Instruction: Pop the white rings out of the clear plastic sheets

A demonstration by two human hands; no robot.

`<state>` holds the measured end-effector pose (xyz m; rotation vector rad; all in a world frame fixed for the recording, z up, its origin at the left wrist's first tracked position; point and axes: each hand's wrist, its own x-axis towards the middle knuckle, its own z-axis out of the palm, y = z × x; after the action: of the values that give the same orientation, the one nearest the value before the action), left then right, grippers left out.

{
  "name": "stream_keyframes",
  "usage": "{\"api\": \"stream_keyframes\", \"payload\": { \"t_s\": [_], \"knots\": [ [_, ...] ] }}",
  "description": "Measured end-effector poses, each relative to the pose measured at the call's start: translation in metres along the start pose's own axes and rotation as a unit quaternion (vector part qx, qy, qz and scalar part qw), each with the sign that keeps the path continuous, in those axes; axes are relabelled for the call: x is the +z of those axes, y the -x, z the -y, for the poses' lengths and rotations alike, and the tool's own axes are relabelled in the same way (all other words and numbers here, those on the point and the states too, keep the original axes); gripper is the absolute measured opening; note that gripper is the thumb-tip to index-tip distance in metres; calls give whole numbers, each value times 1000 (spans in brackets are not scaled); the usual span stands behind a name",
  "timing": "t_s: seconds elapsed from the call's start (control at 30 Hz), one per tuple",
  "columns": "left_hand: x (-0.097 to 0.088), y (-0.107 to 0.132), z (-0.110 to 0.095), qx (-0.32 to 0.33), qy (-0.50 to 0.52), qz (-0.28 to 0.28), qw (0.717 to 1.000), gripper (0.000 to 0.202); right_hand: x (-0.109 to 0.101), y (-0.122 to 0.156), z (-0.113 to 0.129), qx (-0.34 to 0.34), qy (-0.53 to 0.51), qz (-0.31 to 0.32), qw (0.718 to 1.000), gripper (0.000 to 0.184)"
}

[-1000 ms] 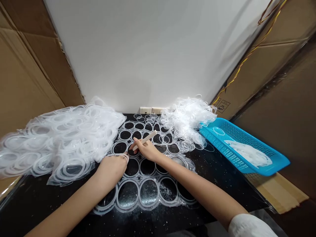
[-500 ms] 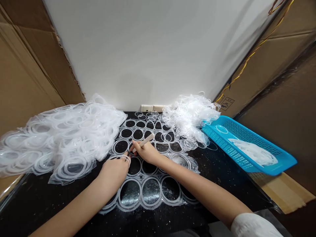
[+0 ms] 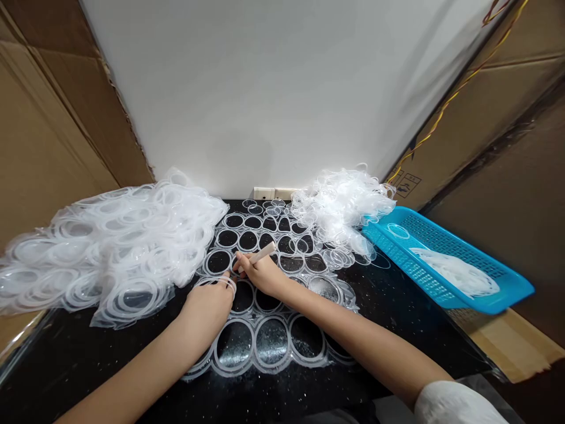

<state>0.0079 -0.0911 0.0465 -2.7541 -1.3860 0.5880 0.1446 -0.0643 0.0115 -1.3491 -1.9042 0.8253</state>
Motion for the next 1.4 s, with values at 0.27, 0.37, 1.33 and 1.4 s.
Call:
{"api": "stream_keyframes", "payload": {
  "t_s": [0.27,0.37,1.33,1.4],
  "knots": [
    [0,-1,0,4,12,-8,1000,44,-1,1,1,-25,58,0,998,43],
    [2,-1,1,-1,22,-13,1000,43,3,3,4,-78,147,0,986,42],
    [-27,-10,76,70,721,-103,681,48,-69,-37,55,47,-333,154,929,39],
    [-22,-13,80,82,787,-33,611,32,-61,-44,54,57,-351,170,919,38]
  ]
}}
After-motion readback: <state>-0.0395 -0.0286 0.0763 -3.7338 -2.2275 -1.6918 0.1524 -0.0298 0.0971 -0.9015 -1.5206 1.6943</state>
